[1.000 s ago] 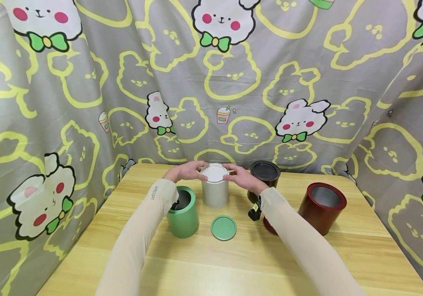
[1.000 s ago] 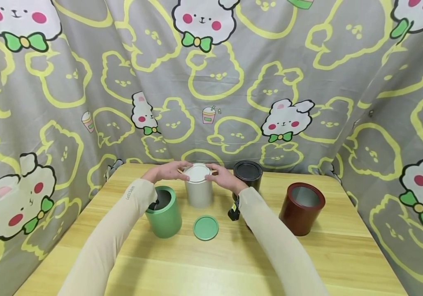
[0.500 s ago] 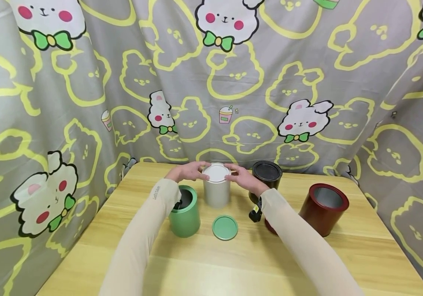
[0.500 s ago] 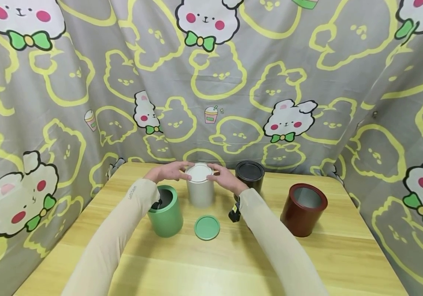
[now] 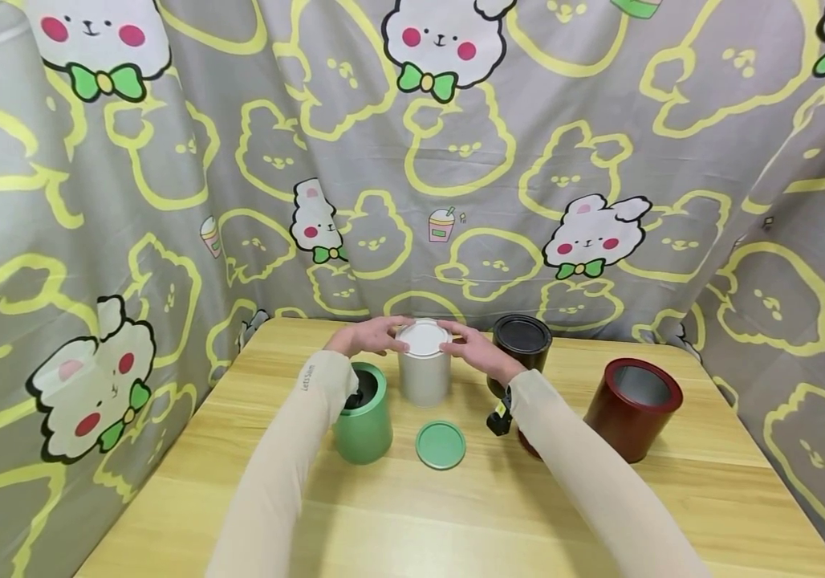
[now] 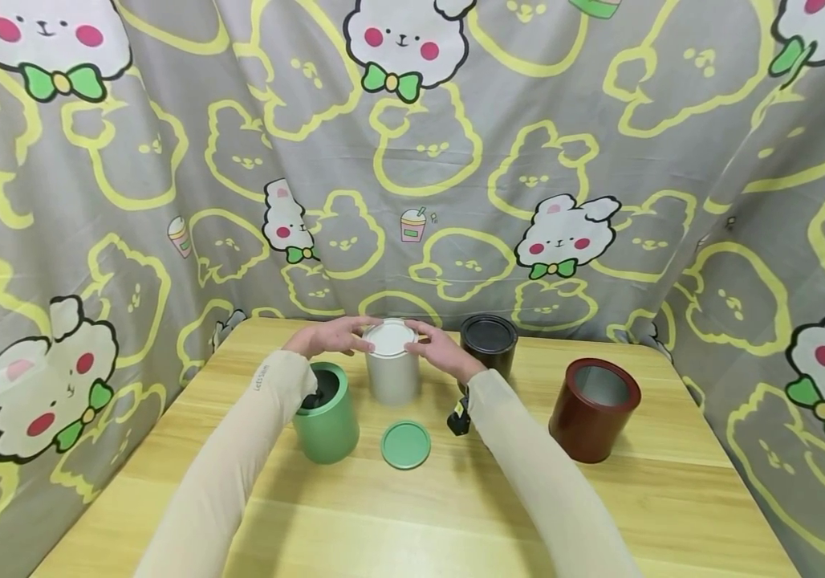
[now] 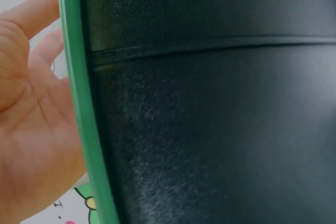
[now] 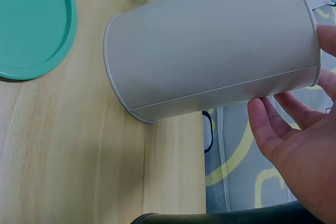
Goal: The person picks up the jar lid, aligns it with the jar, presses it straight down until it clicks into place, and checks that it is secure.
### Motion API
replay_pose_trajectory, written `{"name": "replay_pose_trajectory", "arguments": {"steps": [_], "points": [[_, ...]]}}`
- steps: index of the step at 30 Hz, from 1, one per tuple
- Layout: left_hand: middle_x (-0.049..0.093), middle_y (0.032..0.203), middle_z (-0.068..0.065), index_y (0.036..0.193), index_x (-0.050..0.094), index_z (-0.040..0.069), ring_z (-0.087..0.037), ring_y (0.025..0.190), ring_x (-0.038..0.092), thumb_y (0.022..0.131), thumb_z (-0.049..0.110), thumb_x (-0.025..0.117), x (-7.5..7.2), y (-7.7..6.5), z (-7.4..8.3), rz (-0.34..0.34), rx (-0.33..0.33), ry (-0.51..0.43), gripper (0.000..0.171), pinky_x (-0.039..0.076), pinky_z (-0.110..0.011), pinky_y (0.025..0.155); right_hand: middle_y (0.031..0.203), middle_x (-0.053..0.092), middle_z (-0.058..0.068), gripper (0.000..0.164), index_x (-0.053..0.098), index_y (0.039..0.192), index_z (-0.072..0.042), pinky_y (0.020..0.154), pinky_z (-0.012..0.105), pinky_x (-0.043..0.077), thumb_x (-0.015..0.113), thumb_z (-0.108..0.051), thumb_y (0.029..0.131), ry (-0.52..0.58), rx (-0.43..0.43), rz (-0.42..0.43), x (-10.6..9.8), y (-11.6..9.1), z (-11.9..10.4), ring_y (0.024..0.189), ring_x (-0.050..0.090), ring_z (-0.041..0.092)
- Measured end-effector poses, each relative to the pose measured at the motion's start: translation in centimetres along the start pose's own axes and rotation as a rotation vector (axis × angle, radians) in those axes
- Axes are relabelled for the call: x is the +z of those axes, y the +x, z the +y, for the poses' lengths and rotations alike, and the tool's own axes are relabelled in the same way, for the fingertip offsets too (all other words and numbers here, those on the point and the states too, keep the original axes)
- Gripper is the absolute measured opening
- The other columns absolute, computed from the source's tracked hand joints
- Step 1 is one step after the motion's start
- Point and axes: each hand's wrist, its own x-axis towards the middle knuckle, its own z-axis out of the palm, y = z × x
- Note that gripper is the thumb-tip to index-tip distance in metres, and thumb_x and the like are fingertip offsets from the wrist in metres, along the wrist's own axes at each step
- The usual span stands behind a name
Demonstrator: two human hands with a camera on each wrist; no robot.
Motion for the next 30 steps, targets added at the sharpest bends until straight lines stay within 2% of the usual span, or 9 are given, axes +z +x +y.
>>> {"name": "replay_pose_trajectory", "arguments": {"steps": [4,8,12,15,19,25,30], "points": [[0.045,0.134,-0.019,0.148,0.031,0.016,-0.03,0.12,0.047,0.093,0.018,0.061,0.1,-0.1,-0.3,-0.011,-0.002,-0.056,0.063,0.042,-0.047,0.095,0.144,0.037,0.012,0.055,0.034,0.148,-0.016,0.1,0.046,0.037,0.054,-0.025,0.097,0.023,0.003,-0.009,0.1,0.1,0.1,0.125,0.043,0.031],[0.045,0.133,-0.018,0.148,0.031,0.017,-0.03,0.12,0.046,0.093,0.02,0.061,0.1,-0.2,-0.2,-0.005,-0.015,-0.062,0.064,0.042,-0.046,0.095,0.146,0.034,0.015,0.057,0.031,0.149,-0.014,0.102,0.049,0.035,0.053,-0.024,0.098,0.054,0.012,-0.035,0.0,0.1,-0.1,0.128,0.039,0.034],[0.045,0.133,-0.018,0.148,0.032,0.018,-0.029,0.119,0.047,0.092,0.02,0.061,0.1,-0.3,0.1,0.006,-0.028,-0.056,0.063,0.042,-0.046,0.095,0.145,0.034,0.019,0.057,0.029,0.149,-0.008,0.101,0.05,0.035,0.052,-0.018,0.098,0.055,0.034,-0.056,-0.1,-0.5,-1.4,0.128,0.039,0.036],[0.045,0.133,-0.017,0.148,0.033,0.019,-0.028,0.119,0.047,0.092,0.021,0.062,0.2,-0.3,0.1,0.012,-0.037,-0.053,0.063,0.043,-0.045,0.094,0.143,0.037,0.019,0.057,0.03,0.149,-0.01,0.101,0.05,0.036,0.053,-0.019,0.097,0.047,0.046,-0.043,0.0,-0.5,-1.5,0.126,0.04,0.035],[0.045,0.131,-0.017,0.147,0.034,0.018,-0.028,0.117,0.047,0.091,0.02,0.063,0.2,0.0,0.1,0.018,-0.043,-0.06,0.063,0.043,-0.046,0.094,0.139,0.04,0.017,0.056,0.033,0.148,-0.015,0.1,0.05,0.036,0.055,-0.023,0.097,0.044,0.049,-0.013,0.1,0.2,-0.2,0.124,0.042,0.033],[0.048,0.128,-0.016,0.147,0.034,0.019,-0.028,0.115,0.049,0.091,0.019,0.063,0.3,-0.1,0.1,0.016,-0.056,-0.072,0.063,0.043,-0.046,0.094,0.134,0.041,0.017,0.053,0.036,0.146,-0.016,0.098,0.047,0.039,0.054,-0.022,0.096,0.021,0.043,-0.001,0.2,0.3,0.0,0.119,0.046,0.031],[0.045,0.133,-0.016,0.146,0.036,0.019,-0.029,0.117,0.049,0.091,0.019,0.064,0.3,-0.1,0.2,0.032,-0.068,-0.081,0.062,0.044,-0.045,0.093,0.13,0.042,0.017,0.052,0.036,0.145,-0.015,0.098,0.049,0.038,0.054,-0.02,0.096,0.044,0.047,-0.002,0.3,0.3,-0.2,0.115,0.048,0.03]]}}
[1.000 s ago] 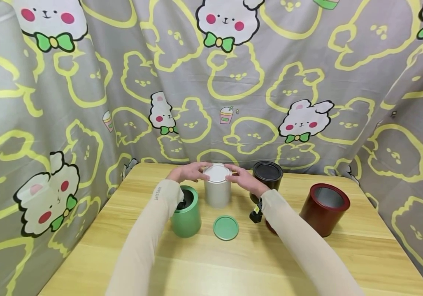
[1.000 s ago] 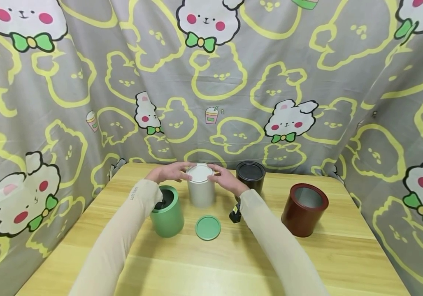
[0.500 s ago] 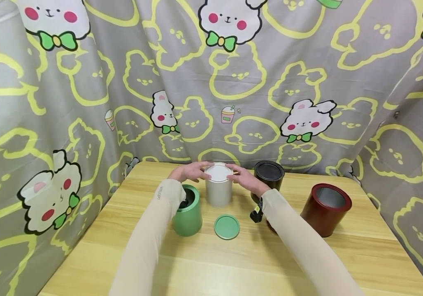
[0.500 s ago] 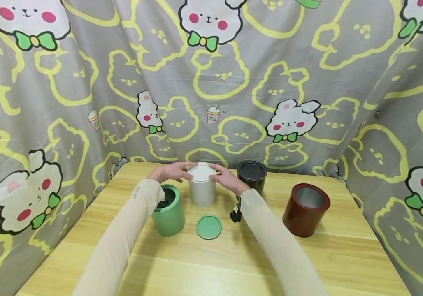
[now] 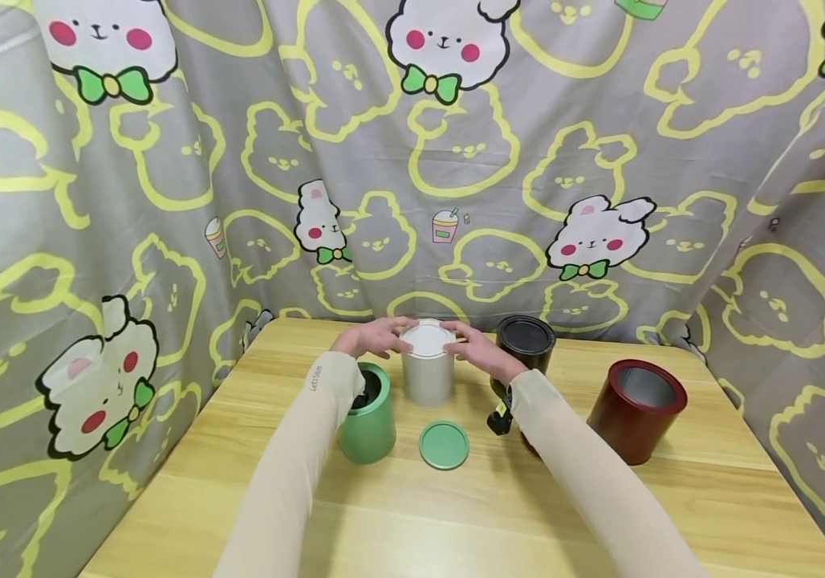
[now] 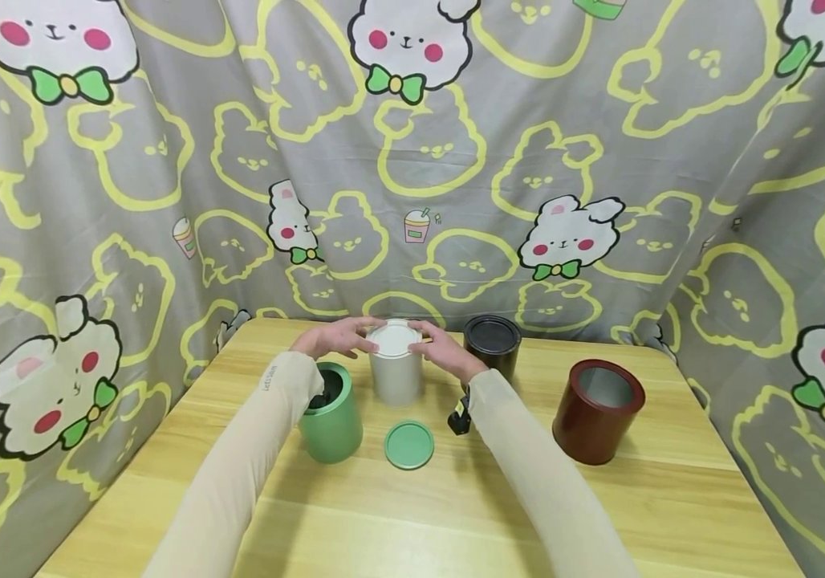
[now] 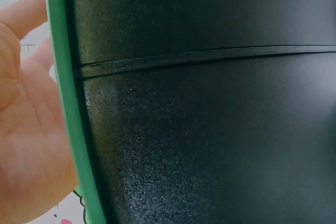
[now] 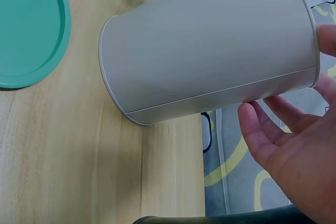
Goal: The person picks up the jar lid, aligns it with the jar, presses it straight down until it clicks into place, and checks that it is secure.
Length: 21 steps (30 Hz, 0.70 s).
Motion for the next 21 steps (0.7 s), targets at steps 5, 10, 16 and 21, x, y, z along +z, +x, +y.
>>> {"name": "replay_pose_trajectory", "arguments": {"steps": [5,10,16,21], "points": [[0.042,0.138,-0.017,0.145,0.038,0.02,-0.029,0.118,0.048,0.09,0.017,0.064,0.16,0.0,-0.04,0.02,-0.011,-0.018,0.061,0.045,-0.044,0.092,0.127,0.042,0.017,0.052,0.036,0.145,-0.013,0.096,0.048,0.039,0.054,-0.018,0.096,0.003,-0.007,-0.003,0.08,0.04,-0.15,0.114,0.048,0.03],[0.039,0.139,-0.019,0.145,0.038,0.019,-0.03,0.118,0.049,0.09,0.016,0.064,0.46,-0.01,-0.13,0.022,-0.008,-0.026,0.062,0.046,-0.043,0.091,0.127,0.042,0.018,0.053,0.035,0.145,-0.01,0.096,0.049,0.04,0.053,-0.016,0.096,0.004,-0.005,0.005,0.18,0.18,-0.02,0.116,0.045,0.03],[0.046,0.13,-0.019,0.144,0.039,0.015,-0.03,0.11,0.054,0.089,0.013,0.065,0.39,-0.13,-0.07,0.047,0.008,-0.019,0.061,0.047,-0.045,0.09,0.129,0.041,0.02,0.054,0.034,0.146,-0.011,0.099,0.054,0.035,0.054,-0.016,0.096,0.029,-0.008,0.009,0.4,0.23,-0.01,0.117,0.046,0.032],[0.053,0.126,-0.02,0.142,0.043,0.009,-0.028,0.103,0.057,0.088,0.011,0.067,0.41,-0.2,0.3,0.071,0.046,0.014,0.058,0.048,-0.043,0.088,0.133,0.038,0.02,0.055,0.032,0.147,-0.012,0.1,0.052,0.036,0.053,-0.016,0.096,0.037,-0.004,-0.001,0.2,0.13,0.13,0.119,0.046,0.032]]}}
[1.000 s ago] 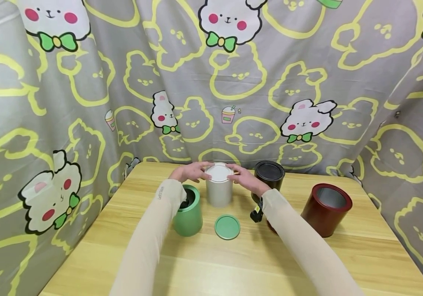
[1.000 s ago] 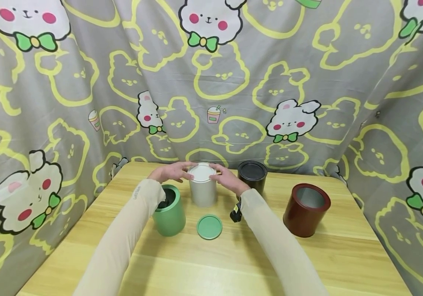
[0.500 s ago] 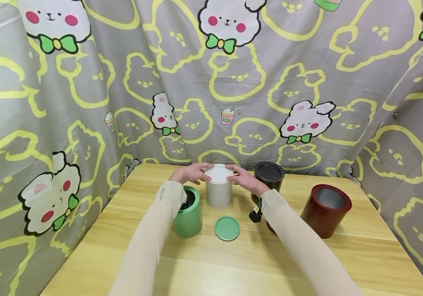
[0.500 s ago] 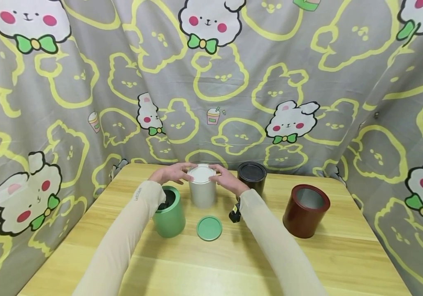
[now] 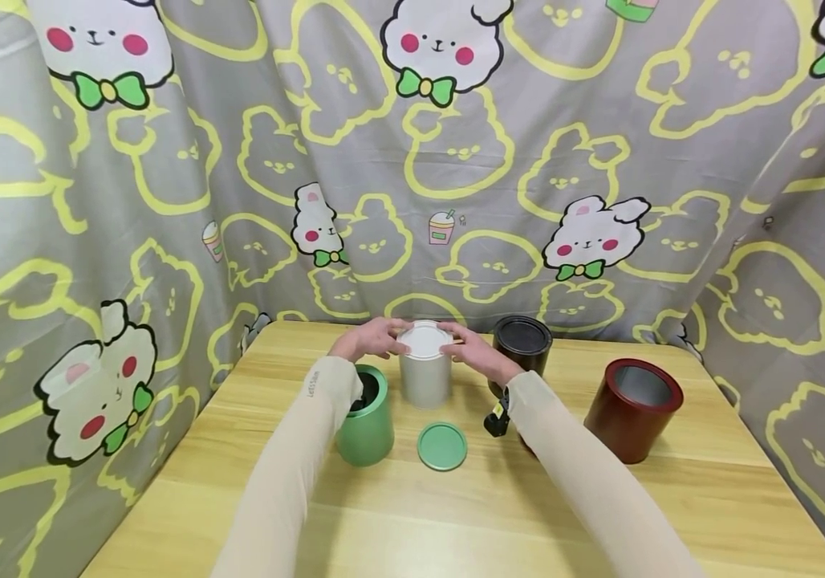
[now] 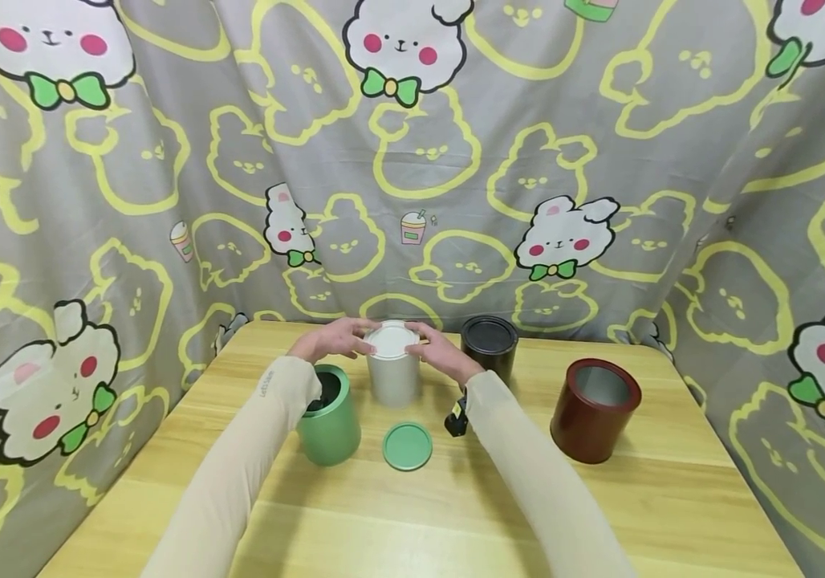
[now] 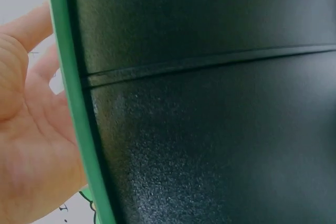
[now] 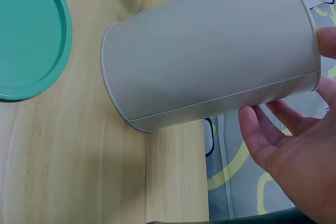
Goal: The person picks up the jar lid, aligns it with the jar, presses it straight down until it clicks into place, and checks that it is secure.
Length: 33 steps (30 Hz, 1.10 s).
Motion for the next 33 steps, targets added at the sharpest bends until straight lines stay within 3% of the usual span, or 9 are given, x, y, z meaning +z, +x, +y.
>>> {"name": "replay_pose_trajectory", "arguments": {"steps": [6,12,25,33], "points": [[0.051,0.131,-0.019,0.139,0.048,0.008,-0.028,0.105,0.057,0.088,0.012,0.067,0.19,0.38,0.1,0.021,0.003,0.04,0.055,0.046,-0.045,0.091,0.139,0.036,0.017,0.057,0.032,0.148,-0.016,0.102,0.051,0.035,0.055,-0.018,0.096,-0.007,0.02,-0.014,-0.38,-0.1,0.15,0.122,0.044,0.031],[0.048,0.135,-0.019,0.14,0.047,0.009,-0.028,0.109,0.056,0.088,0.011,0.068,0.32,0.63,0.1,-0.004,-0.029,0.006,0.056,0.048,-0.042,0.089,0.133,0.04,0.016,0.062,0.031,0.149,-0.017,0.1,0.05,0.037,0.059,-0.025,0.094,-0.038,0.03,-0.03,-0.53,-0.31,0.15,0.12,0.046,0.03],[0.052,0.129,-0.02,0.136,0.05,0.007,-0.028,0.101,0.058,0.086,0.008,0.069,0.18,0.61,-0.38,0.015,-0.03,-0.026,0.054,0.05,-0.04,0.086,0.139,0.037,0.015,0.06,0.035,0.147,-0.014,0.097,0.048,0.04,0.061,-0.019,0.092,-0.008,0.023,-0.005,0.19,-0.05,-0.17,0.119,0.047,0.032],[0.053,0.128,-0.021,0.136,0.049,0.006,-0.029,0.103,0.058,0.086,0.005,0.068,-0.12,0.44,0.3,0.018,-0.021,-0.021,0.055,0.05,-0.04,0.086,0.136,0.04,0.015,0.06,0.037,0.145,-0.013,0.093,0.043,0.043,0.061,-0.019,0.091,-0.03,0.007,0.024,0.08,0.31,-0.3,0.115,0.05,0.03]]}}
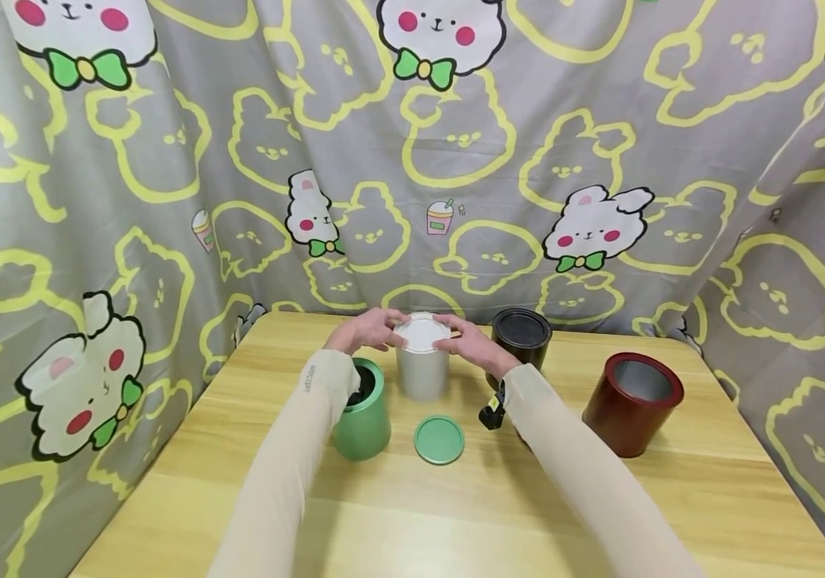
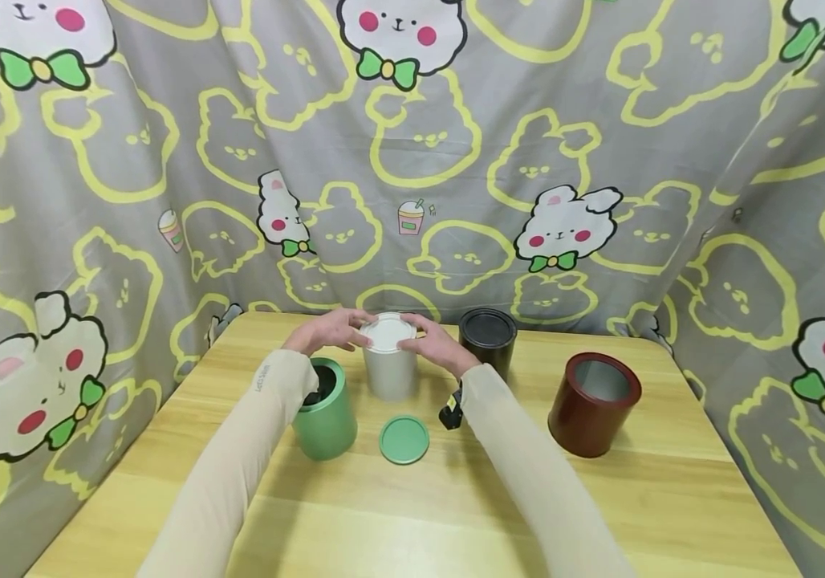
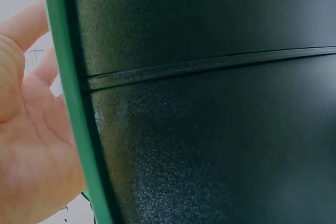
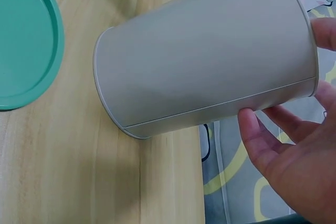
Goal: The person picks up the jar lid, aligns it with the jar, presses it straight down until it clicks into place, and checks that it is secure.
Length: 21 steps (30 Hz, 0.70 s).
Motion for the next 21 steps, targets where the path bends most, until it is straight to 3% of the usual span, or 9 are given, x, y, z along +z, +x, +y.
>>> {"name": "replay_pose_trajectory", "arguments": {"steps": [12,21], "points": [[0.054,0.127,-0.018,0.136,0.049,0.008,-0.027,0.102,0.057,0.086,0.006,0.068,-0.23,0.08,0.04,-0.008,0.001,-0.012,0.054,0.049,-0.039,0.086,0.135,0.04,0.014,0.059,0.037,0.145,-0.015,0.094,0.043,0.043,0.061,-0.019,0.092,-0.007,0.008,0.012,-0.13,-0.07,-0.23,0.116,0.048,0.029],[0.053,0.129,-0.019,0.136,0.049,0.008,-0.028,0.106,0.057,0.087,0.01,0.068,-0.22,0.26,-0.22,-0.021,0.018,0.036,0.053,0.049,-0.039,0.087,0.131,0.04,0.017,0.059,0.037,0.146,-0.015,0.097,0.048,0.04,0.06,-0.019,0.092,0.001,0.008,-0.006,-0.23,-0.05,-0.04,0.117,0.048,0.031]]}}
